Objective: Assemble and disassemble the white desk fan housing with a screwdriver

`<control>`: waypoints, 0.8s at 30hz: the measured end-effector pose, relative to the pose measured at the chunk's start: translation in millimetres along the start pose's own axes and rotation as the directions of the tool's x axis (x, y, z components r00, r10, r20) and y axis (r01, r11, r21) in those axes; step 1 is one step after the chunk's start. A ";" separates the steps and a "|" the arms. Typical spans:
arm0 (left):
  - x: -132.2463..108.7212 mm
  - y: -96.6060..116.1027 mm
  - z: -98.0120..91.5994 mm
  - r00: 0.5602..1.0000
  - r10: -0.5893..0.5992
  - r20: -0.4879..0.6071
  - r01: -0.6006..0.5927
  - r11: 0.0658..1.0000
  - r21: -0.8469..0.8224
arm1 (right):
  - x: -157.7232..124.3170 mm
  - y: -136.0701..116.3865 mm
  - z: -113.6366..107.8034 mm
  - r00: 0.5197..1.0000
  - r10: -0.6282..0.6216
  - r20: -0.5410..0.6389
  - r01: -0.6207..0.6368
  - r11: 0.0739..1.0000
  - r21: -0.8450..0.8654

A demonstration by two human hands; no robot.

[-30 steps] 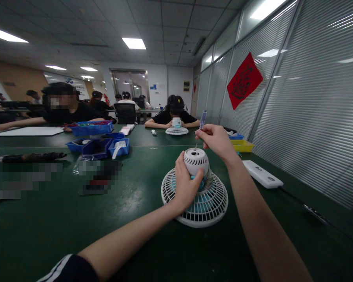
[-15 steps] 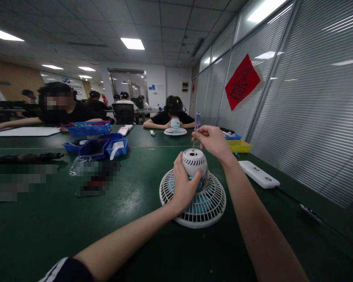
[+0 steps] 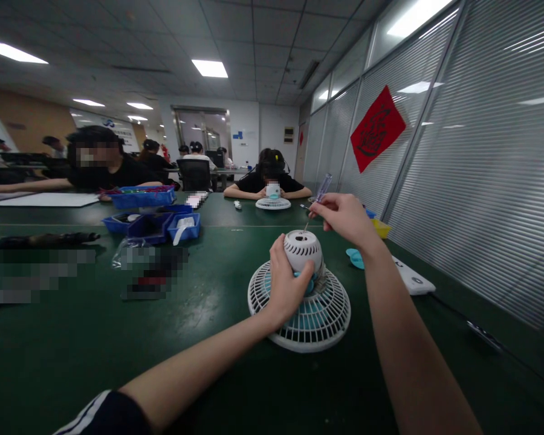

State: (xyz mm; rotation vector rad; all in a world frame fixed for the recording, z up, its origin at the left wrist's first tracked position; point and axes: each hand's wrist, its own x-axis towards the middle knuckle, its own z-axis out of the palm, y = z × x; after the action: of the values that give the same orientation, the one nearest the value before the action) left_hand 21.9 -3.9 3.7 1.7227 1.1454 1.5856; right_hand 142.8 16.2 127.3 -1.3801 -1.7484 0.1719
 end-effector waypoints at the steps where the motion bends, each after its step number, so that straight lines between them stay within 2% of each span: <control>1: 0.8 -0.2 -0.6 1.000 0.009 -0.001 -0.009 1.000 0.010 | 0.0 0.9 -1.8 1.000 -0.011 -0.017 0.011 1.000 0.012; 7: 16.0 11.6 -16.4 0.995 0.097 -0.023 -0.094 0.990 0.109 | 0.1 4.6 -9.2 0.991 -0.037 -0.125 0.051 0.993 0.109; 11: 35.7 33.4 -40.5 0.964 0.260 -0.062 -0.248 0.956 0.156 | -2.6 1.3 -13.3 0.979 -0.048 -0.199 0.063 0.996 0.069; 13: 45.4 44.8 -54.1 0.953 0.303 -0.011 -0.297 0.941 0.159 | -3.5 -0.1 -14.3 0.968 -0.071 -0.241 0.082 0.996 0.034; 15: 53.3 53.4 -66.3 0.961 0.265 0.084 -0.277 0.937 0.211 | -3.9 -1.2 -14.5 0.956 -0.102 -0.275 0.104 0.995 -0.006; 17: 58.4 57.6 -75.6 0.950 0.196 0.241 -0.267 0.912 0.310 | -4.3 -3.1 -14.0 0.952 -0.118 -0.284 0.113 0.993 -0.034; 19: 60.6 57.6 -81.0 0.892 0.113 0.438 -0.294 0.880 0.372 | -5.2 -6.1 -13.3 0.957 -0.113 -0.266 0.106 0.994 -0.039; 21: 60.6 55.5 -82.7 0.809 0.042 0.586 -0.338 0.849 0.406 | -6.5 -10.2 -12.4 0.969 -0.099 -0.227 0.095 0.995 -0.028; 24: 59.2 53.7 -81.0 0.716 -0.052 0.696 -0.379 0.808 0.451 | -8.6 -15.9 -11.2 0.981 -0.085 -0.174 0.083 0.996 -0.015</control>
State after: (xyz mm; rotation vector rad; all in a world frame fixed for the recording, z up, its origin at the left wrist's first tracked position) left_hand -47.3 6.5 93.5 2.5695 1.1233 0.5237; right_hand 139.0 -1.4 138.7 -1.2843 -1.6590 -0.0024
